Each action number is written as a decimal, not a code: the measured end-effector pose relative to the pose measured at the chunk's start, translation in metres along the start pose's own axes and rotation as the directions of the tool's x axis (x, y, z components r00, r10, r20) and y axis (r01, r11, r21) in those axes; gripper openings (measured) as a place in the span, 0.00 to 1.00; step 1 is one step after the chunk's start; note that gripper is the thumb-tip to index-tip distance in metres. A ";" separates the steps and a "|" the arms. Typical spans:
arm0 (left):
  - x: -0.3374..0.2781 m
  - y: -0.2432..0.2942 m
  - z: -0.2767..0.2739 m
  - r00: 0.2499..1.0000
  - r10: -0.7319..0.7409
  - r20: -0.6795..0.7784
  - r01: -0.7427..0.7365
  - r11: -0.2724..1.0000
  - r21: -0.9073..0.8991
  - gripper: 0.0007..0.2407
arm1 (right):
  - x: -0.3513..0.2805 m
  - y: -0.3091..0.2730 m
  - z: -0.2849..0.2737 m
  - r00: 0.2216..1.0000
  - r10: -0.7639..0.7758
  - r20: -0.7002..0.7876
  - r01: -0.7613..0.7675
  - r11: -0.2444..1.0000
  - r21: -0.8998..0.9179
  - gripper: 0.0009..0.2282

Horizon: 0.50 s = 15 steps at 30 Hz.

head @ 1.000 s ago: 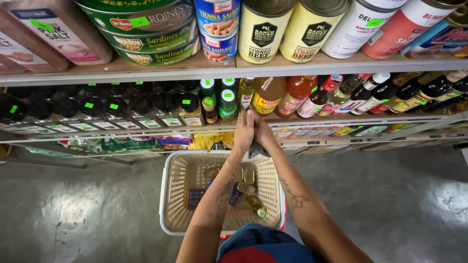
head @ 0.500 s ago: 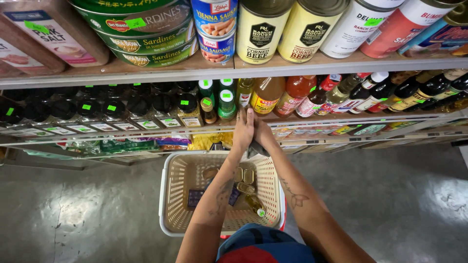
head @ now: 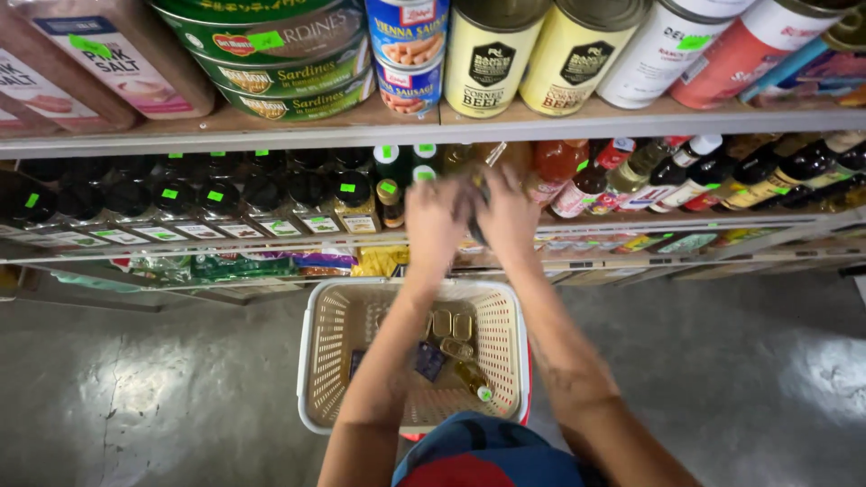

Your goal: The person picks up items from the shelves, wipes them with a cloth, and places them into a shopping basket.

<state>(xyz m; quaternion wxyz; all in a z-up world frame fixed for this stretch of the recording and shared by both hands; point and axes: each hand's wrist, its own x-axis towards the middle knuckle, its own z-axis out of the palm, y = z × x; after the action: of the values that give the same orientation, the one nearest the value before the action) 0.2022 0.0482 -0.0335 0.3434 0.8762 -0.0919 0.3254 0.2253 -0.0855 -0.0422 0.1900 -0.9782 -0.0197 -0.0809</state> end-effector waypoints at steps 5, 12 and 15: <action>0.057 -0.060 0.028 0.968 0.172 -0.184 -0.046 0.838 0.543 0.11 | 0.073 -0.016 -0.008 0.989 -0.097 -0.111 0.094 0.995 -0.026 0.17; 0.070 -0.093 0.064 0.947 0.201 -0.251 -0.025 0.824 0.567 0.07 | 0.093 -0.035 -0.008 0.980 -0.132 -0.150 0.131 0.991 -0.022 0.17; 0.070 -0.100 0.077 0.937 0.218 -0.273 -0.022 0.817 0.576 0.05 | 0.094 -0.035 -0.006 0.977 -0.135 -0.165 0.135 0.991 -0.016 0.17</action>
<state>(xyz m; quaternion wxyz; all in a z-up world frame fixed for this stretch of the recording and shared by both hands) 0.3344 0.0763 -0.0860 0.0576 0.8642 0.0109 0.4997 0.3148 -0.0544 -0.0083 0.1829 -0.9650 -0.0700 -0.1745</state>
